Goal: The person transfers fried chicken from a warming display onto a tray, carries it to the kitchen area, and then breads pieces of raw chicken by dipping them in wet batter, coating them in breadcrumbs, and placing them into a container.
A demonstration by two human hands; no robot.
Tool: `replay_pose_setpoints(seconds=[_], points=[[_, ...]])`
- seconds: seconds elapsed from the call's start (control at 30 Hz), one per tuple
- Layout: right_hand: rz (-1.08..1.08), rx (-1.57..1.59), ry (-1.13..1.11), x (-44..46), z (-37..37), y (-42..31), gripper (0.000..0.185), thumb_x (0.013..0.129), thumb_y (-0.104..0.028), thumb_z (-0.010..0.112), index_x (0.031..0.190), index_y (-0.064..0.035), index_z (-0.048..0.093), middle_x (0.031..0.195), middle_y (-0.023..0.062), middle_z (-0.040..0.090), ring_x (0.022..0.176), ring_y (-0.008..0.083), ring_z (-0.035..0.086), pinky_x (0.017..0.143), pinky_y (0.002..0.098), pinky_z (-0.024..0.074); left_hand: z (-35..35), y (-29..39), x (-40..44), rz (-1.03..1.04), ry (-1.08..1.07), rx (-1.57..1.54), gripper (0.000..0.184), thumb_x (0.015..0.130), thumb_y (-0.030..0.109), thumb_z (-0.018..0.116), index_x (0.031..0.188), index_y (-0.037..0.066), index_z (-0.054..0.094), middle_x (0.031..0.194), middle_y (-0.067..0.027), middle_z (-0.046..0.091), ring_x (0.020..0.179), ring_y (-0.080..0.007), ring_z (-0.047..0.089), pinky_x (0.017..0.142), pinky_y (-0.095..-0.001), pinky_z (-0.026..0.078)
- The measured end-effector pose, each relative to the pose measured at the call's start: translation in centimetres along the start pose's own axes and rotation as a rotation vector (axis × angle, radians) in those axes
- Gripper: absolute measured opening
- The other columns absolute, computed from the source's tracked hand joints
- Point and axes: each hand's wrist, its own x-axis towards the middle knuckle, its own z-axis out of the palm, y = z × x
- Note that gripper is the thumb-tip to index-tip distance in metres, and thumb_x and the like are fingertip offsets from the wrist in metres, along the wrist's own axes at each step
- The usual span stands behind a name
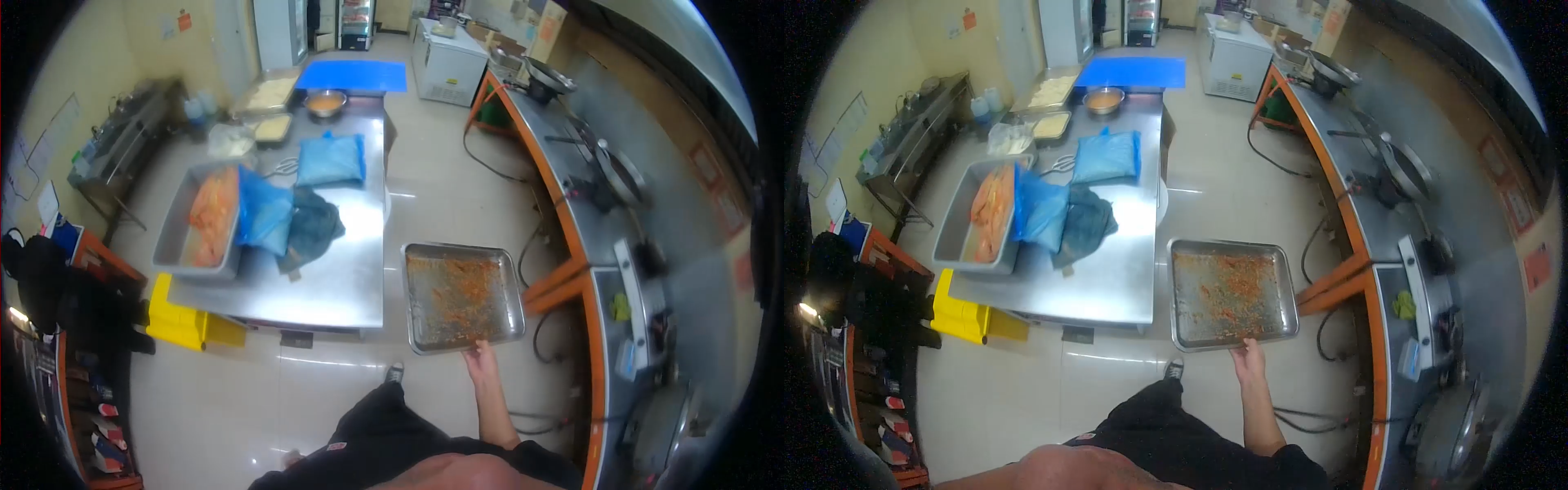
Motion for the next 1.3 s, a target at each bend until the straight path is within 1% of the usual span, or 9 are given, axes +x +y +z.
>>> replay_pose_setpoints(seconds=[0.17, 0.27, 0.4, 0.5, 0.67, 0.77, 0.93, 1.17, 1.3], points=[[0.018, 0.050, 0.066, 13.6, 6.1, -9.7, 0.020, 0.086, 0.000, 0.056, 0.106, -0.0001, 0.051, 0.102, 0.0119, 0.056, 0.093, 0.0271, 0.057, 0.097, 0.0453, 0.0511, 15.9, 5.1, -1.0, -0.054, -0.003, -0.040, 0.028, 0.098, 0.034, 0.052, 0.110, 0.010, 0.059, 0.101, -0.0109, 0.062, 0.082, -0.0231, 0.057, 0.063, -0.0429, 0.050], [0.033, 0.032, 0.140, 18.5, 10.8, -13.8, 0.020, 0.088, -0.002, 0.057, 0.107, -0.0005, 0.051, 0.103, 0.0115, 0.054, 0.096, 0.0274, 0.054, 0.096, 0.0458, 0.0509, 23.9, 9.5, 1.1, -0.064, -0.062, -0.009, 0.028, 0.098, 0.034, 0.052, 0.112, 0.010, 0.058, 0.103, -0.0113, 0.061, 0.084, -0.0237, 0.057, 0.065, -0.0433, 0.050], [-0.003, 0.029, 0.014, 32.3, 14.7, -19.1, 0.019, 0.089, -0.005, 0.055, 0.107, -0.0015, 0.052, 0.100, 0.0100, 0.052, 0.096, 0.0268, 0.051, 0.097, 0.0472, 0.0492, 37.8, 22.2, 8.2, -0.047, -0.140, 0.126, 0.029, 0.098, 0.034, 0.051, 0.114, 0.010, 0.057, 0.105, -0.0117, 0.060, 0.087, -0.0245, 0.056, 0.067, -0.0439, 0.050], [-0.056, 0.008, 0.002, 44.4, 18.5, -22.7, 0.019, 0.089, -0.003, 0.053, 0.107, 0.0003, 0.053, 0.103, 0.0123, 0.055, 0.099, 0.0285, 0.055, 0.096, 0.0489, 0.0501, 48.0, 32.4, 13.4, 0.036, -0.146, 0.182, 0.030, 0.098, 0.034, 0.051, 0.115, 0.010, 0.056, 0.108, -0.0121, 0.059, 0.090, -0.0251, 0.055, 0.068, -0.0444, 0.049], [-0.065, 0.069, 0.005, 59.5, 30.1, -31.6, 0.019, 0.089, -0.002, 0.051, 0.106, 0.0047, 0.054, 0.107, 0.0179, 0.059, 0.099, 0.0324, 0.061, 0.095, 0.0533, 0.0513, 61.8, 49.4, 16.0, 0.163, -0.124, 0.198, 0.032, 0.098, 0.034, 0.051, 0.118, 0.011, 0.055, 0.111, -0.0127, 0.057, 0.093, -0.0261, 0.054, 0.071, -0.0451, 0.049], [-0.141, 0.029, -0.029, 73.1, 32.4, -35.6, 0.017, 0.089, -0.002, 0.051, 0.105, 0.0045, 0.054, 0.103, 0.0183, 0.060, 0.094, 0.0331, 0.062, 0.093, 0.0535, 0.0530, 69.3, 56.8, 17.3, 0.187, -0.122, 0.195, 0.033, 0.097, 0.034, 0.051, 0.120, 0.011, 0.054, 0.113, -0.0130, 0.056, 0.096, -0.0267, 0.054, 0.073, -0.0455, 0.049], [-0.218, 0.025, 0.056, 87.9, 41.7, -45.2, 0.010, 0.092, -0.006, 0.050, 0.100, -0.0003, 0.052, 0.102, 0.0156, 0.057, 0.098, 0.0318, 0.059, 0.095, 0.0551, 0.0517, 81.3, 66.2, 21.4, 0.133, -0.133, 0.203, 0.035, 0.097, 0.034, 0.051, 0.123, 0.011, 0.053, 0.117, -0.0136, 0.055, 0.100, -0.0277, 0.053, 0.075, -0.0463, 0.049], [-0.261, 0.129, 0.197, 104.8, 44.8, -54.7, 0.015, 0.090, -0.007, 0.052, 0.102, 0.0002, 0.055, 0.100, 0.0164, 0.060, 0.096, 0.0322, 0.061, 0.092, 0.0554, 0.0525, 97.3, 81.5, 27.1, 0.075, -0.154, 0.330, 0.038, 0.097, 0.035, 0.051, 0.127, 0.011, 0.051, 0.122, -0.0144, 0.053, 0.105, -0.0291, 0.051, 0.079, -0.0473, 0.048], [-0.196, 0.118, 0.266, 113.8, 40.1, -60.8, 0.018, 0.088, -0.009, 0.053, 0.104, -0.0005, 0.056, 0.101, 0.0166, 0.061, 0.098, 0.0320, 0.061, 0.095, 0.0542, 0.0518, 108.6, 92.4, 28.6, 0.126, -0.194, 0.441, 0.039, 0.097, 0.035, 0.051, 0.129, 0.011, 0.050, 0.124, -0.0149, 0.051, 0.108, -0.0299, 0.050, 0.081, -0.0479, 0.048]])
